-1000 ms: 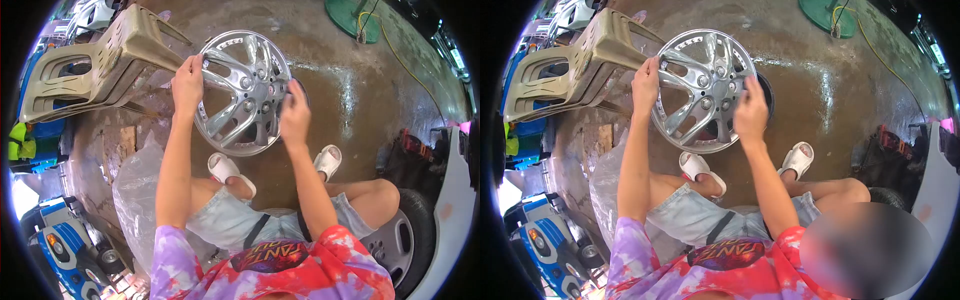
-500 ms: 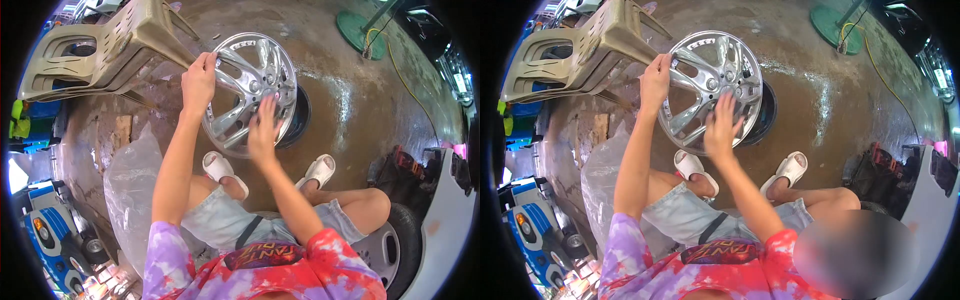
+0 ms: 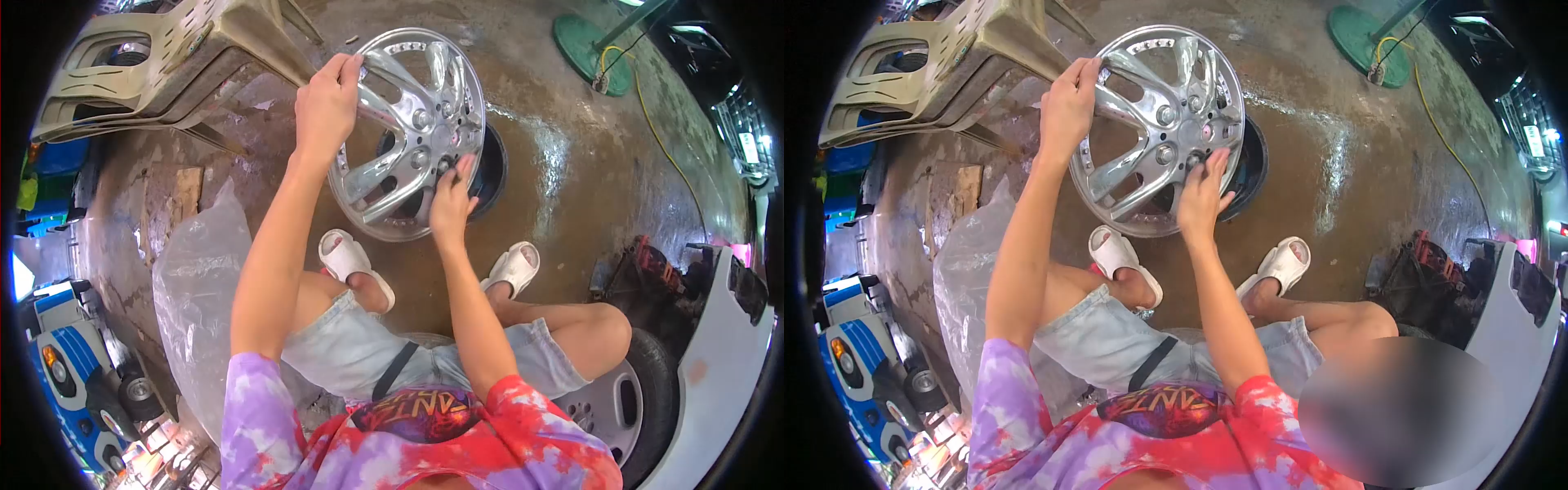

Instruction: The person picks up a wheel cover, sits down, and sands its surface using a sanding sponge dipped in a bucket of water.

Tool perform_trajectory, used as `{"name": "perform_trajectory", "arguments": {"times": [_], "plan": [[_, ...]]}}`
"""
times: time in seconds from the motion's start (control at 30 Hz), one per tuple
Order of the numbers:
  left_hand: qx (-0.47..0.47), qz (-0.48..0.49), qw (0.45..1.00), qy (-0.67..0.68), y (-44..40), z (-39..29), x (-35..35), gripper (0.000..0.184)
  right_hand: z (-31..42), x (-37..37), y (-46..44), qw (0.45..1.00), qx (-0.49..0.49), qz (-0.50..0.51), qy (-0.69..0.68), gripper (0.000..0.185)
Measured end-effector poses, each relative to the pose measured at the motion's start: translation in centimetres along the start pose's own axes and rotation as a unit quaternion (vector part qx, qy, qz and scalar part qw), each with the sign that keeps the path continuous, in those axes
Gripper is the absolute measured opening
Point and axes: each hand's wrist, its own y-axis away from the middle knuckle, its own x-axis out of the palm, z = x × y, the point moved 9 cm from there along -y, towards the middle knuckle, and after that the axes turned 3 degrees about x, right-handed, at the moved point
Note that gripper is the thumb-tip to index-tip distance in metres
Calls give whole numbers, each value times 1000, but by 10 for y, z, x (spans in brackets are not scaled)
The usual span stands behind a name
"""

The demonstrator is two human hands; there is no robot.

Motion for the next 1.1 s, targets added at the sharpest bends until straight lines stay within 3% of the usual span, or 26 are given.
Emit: {"name": "perform_trajectory", "arguments": {"times": [0.17,0.23,0.27,0.3,0.37,0.43,0.5,0.6,0.73,0.83,0.9,0.97,1.0,1.1], "plan": [[-10,10,1000,-13,0,9,2,41,84,25,45,984,-173,34,1,61],[-10,8,1000,-8,-2,10,0,41,52,18,27,986,-157,39,42,62],[-8,2,1000,-7,-2,10,0,41,19,15,0,977,-202,-4,-62,62],[-12,-4,1000,-7,-1,12,0,41,11,1,-9,1000,-17,10,0,61],[4,-6,1000,-7,0,8,0,42,27,-6,-12,999,-15,33,-1,61],[3,3,1000,-5,1,6,0,42,48,13,6,988,-153,6,22,61],[-11,-3,1000,-12,-1,13,0,42,48,21,49,974,-223,27,39,66],[-27,-13,1000,-7,2,27,-2,43,24,21,59,969,-228,52,76,68],[4,-12,1000,26,3,6,-8,44,53,22,31,988,-144,-18,61,59],[-10,-21,1000,17,5,15,-4,44,57,0,39,976,-129,-57,-165,55],[-2,-21,1000,23,4,18,2,45,66,-39,43,951,-139,-128,-244,50],[-23,17,1000,-2,0,14,3,46,70,-61,26,946,-165,-151,-233,49],[-22,18,1000,-3,0,14,4,46,71,-51,21,961,-168,-117,-186,49],[-25,19,1000,-2,1,10,6,46,121,11,64,924,-372,-11,89,61]]}}
